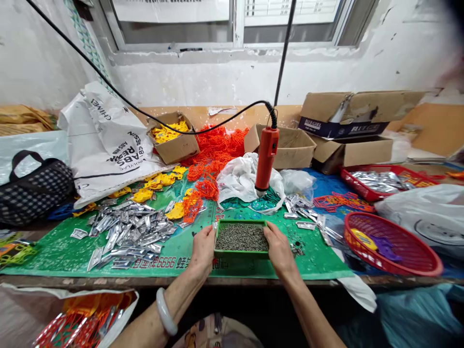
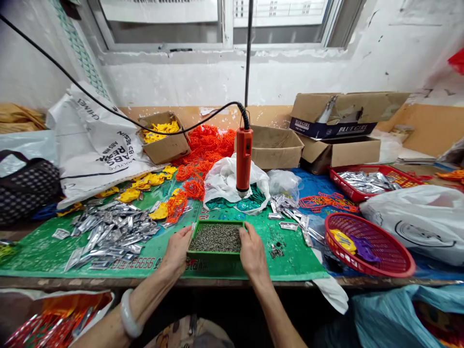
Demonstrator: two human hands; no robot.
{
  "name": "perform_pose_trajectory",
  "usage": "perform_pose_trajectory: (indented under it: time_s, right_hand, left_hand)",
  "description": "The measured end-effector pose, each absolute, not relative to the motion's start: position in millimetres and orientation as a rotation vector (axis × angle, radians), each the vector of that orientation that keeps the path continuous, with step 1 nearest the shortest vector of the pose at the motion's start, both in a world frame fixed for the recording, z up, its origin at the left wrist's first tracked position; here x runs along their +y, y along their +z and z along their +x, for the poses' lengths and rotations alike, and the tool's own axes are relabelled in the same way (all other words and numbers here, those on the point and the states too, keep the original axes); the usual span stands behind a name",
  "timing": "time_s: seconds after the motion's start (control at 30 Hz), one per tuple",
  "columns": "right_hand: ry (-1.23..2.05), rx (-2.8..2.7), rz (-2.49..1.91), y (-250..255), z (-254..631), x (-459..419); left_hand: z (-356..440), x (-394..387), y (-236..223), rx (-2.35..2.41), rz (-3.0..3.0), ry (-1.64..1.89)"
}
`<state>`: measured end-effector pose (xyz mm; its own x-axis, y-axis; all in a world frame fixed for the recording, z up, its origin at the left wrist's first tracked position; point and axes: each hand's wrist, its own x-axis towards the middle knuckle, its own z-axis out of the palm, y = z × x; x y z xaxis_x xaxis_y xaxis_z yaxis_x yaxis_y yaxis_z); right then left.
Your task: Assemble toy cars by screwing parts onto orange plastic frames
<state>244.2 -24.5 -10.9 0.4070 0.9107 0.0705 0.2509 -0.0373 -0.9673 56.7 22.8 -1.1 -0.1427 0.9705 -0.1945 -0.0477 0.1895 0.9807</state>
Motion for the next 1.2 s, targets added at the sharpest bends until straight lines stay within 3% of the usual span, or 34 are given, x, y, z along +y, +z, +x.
perform_pose_trajectory:
  time_s: [0.3,0.67,0.9,1.2]
  right_hand:
    - [0.883,-1.014,-1.587,-10.0,236.8,-19.3]
    - [0.967,-1.353,-1.629,-27.0,266.0,3.2]
    - [0.819,-1.333,-1.831,-36.6,271.6,15.7]
    - [0.675,-1.425,-2.04,-31.4,262.8,12.4]
  left_hand:
    - [50.4,24.5,4.0,1.367,0.989,1.195]
    - [54.9,59.0,-16.6,1.422,1.191,1.155]
    - [52.0,88.4,-16.9,1.575,1.355,1.25]
    - [32.9,58.4,-13.3,1.584,1.394,1.232]
